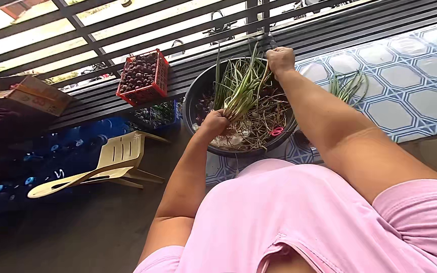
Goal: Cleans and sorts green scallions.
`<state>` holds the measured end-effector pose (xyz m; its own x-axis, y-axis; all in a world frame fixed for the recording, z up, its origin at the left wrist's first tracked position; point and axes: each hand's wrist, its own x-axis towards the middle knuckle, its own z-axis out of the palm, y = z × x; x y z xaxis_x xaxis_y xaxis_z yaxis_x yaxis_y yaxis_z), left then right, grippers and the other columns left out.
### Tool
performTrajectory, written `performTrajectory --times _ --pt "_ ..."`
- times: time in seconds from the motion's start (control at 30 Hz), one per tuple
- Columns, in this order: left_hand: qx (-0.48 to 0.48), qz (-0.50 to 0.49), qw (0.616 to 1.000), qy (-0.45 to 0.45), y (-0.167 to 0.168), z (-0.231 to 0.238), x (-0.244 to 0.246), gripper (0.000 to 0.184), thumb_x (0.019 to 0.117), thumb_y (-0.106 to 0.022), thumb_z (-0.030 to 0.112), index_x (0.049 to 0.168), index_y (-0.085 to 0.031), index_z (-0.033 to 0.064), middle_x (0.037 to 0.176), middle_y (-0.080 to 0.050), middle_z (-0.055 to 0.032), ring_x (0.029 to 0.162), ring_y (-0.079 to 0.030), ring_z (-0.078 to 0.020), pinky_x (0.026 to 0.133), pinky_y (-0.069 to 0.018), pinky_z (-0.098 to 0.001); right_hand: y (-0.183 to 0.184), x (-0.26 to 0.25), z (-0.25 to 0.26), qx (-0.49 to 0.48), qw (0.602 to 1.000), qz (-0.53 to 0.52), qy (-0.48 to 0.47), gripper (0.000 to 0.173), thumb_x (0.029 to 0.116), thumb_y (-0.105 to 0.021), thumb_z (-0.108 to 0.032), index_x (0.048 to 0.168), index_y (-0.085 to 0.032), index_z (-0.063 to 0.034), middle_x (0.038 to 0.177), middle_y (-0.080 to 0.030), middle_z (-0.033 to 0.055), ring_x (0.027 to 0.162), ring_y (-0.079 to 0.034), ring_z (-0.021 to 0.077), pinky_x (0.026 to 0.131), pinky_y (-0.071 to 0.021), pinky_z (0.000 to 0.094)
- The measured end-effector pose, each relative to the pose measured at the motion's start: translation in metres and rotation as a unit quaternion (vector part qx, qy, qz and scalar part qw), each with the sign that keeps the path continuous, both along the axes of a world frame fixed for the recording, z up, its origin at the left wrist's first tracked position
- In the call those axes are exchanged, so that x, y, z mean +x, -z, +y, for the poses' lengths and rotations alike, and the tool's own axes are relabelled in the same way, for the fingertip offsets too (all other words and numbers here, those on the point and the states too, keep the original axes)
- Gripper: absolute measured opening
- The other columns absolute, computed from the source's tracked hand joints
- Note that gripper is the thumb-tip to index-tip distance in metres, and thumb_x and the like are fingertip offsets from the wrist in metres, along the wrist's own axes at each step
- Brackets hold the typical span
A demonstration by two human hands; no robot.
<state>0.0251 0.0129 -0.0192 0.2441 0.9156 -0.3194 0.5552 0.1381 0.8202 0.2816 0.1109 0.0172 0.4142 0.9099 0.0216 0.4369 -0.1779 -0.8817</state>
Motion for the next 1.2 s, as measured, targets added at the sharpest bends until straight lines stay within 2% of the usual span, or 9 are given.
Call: performTrajectory --times 0.13,0.23,0.4,0.53,0.63,0.77,0.87,0.97,1.2 --pt "-0.014 -0.120 0.990 -0.068 0.005 -0.007 -0.014 0.029 0.0896 -0.059 -0.006 0.119 -0.060 -0.0020 0.099 -0.066 -0.0117 0.084 -0.064 -0.0165 0.074 -0.0556 -0.0378 -0.004 0.054 0.003 -0.002 1.000 -0.027 0.000 0.026 0.0962 -0.061 -0.021 0.108 -0.073 -0.0012 0.108 -0.070 0.0178 0.104 -0.065 0.0291 0.091 -0.0483 0.0539" --pt "0.001 -0.281 0.954 -0.103 -0.001 -0.004 -0.014 0.035 0.0890 -0.054 -0.004 0.124 -0.054 0.0018 0.099 -0.067 -0.0078 0.085 -0.066 -0.0138 0.076 -0.0577 -0.0333 0.007 0.049 -0.009 -0.030 0.996 -0.030 -0.072 0.024 0.0936 -0.066 -0.019 0.109 -0.073 -0.0013 0.108 -0.070 0.0194 0.103 -0.065 0.0316 0.090 -0.0488 0.0570" --pt "-0.026 -0.409 0.908 -0.084 -0.014 0.007 -0.016 0.028 0.0953 -0.048 0.007 0.123 -0.053 0.0093 0.098 -0.070 -0.0059 0.086 -0.070 -0.0149 0.076 -0.0605 -0.0345 0.018 0.026 -0.032 -0.097 0.972 -0.041 -0.208 0.043 0.0922 -0.076 -0.016 0.132 -0.067 -0.0041 0.125 -0.069 0.0205 0.116 -0.065 0.0344 0.103 -0.0481 0.0581" --pt "0.012 -0.448 0.893 -0.032 -0.014 0.019 -0.005 0.036 0.0981 -0.051 0.003 0.133 -0.047 0.0074 0.114 -0.068 -0.0095 0.098 -0.069 -0.0182 0.085 -0.0592 -0.0368 -0.003 0.002 -0.056 -0.024 0.967 -0.018 -0.252 0.033 0.1006 -0.066 -0.021 0.128 -0.068 -0.0041 0.118 -0.072 0.0144 0.106 -0.070 0.0229 0.097 -0.0538 0.0466" --pt "0.045 -0.447 0.893 -0.032 -0.014 0.027 0.008 0.037 0.0948 -0.055 -0.002 0.130 -0.048 0.0072 0.112 -0.068 -0.0082 0.096 -0.068 -0.0166 0.085 -0.0586 -0.0348 -0.023 -0.021 -0.079 0.047 0.958 0.004 -0.283 0.028 0.1023 -0.065 -0.027 0.121 -0.071 -0.0069 0.107 -0.074 0.0067 0.094 -0.069 0.0117 0.090 -0.0548 0.0363" --pt "0.080 -0.454 0.886 -0.052 -0.012 0.035 0.022 0.040 0.0933 -0.059 -0.008 0.128 -0.046 0.0060 0.108 -0.067 -0.0089 0.094 -0.068 -0.0178 0.083 -0.0593 -0.0359 -0.011 -0.049 -0.096 0.106 0.923 -0.093 -0.359 0.049 0.0909 -0.079 -0.031 0.131 -0.065 -0.0058 0.126 -0.065 0.0166 0.112 -0.065 0.0286 0.099 -0.0525 0.0502" --pt "0.093 -0.454 0.883 -0.074 -0.012 0.042 0.029 0.045 0.0915 -0.059 -0.011 0.131 -0.044 0.0064 0.110 -0.066 -0.0104 0.094 -0.068 -0.0187 0.082 -0.0595 -0.0366 0.017 -0.064 -0.098 0.144 0.903 -0.159 -0.373 0.047 0.0869 -0.082 -0.023 0.127 -0.066 -0.0046 0.127 -0.063 0.0214 0.115 -0.064 0.0359 0.098 -0.0524 0.0539" --pt "0.094 -0.452 0.883 -0.085 -0.012 0.048 0.032 0.052 0.0915 -0.059 -0.010 0.137 -0.040 0.0060 0.116 -0.065 -0.0119 0.098 -0.067 -0.0200 0.084 -0.0588 -0.0378 0.052 -0.070 -0.098 0.120 0.894 -0.197 -0.384 0.023 0.0972 -0.067 -0.014 0.116 -0.070 -0.0008 0.121 -0.066 0.0225 0.109 -0.068 0.0368 0.095 -0.0557 0.0534" --pt "0.106 -0.386 0.913 -0.080 -0.027 0.045 0.021 0.047 0.0895 -0.061 -0.010 0.132 -0.046 0.0034 0.108 -0.067 -0.0099 0.094 -0.069 -0.0174 0.083 -0.0597 -0.0365 0.118 -0.047 -0.097 -0.148 0.834 -0.281 -0.451 0.023 0.1026 -0.057 -0.011 0.117 -0.075 -0.0047 0.118 -0.072 0.0193 0.117 -0.066 0.0392 0.103 -0.0487 0.0620"
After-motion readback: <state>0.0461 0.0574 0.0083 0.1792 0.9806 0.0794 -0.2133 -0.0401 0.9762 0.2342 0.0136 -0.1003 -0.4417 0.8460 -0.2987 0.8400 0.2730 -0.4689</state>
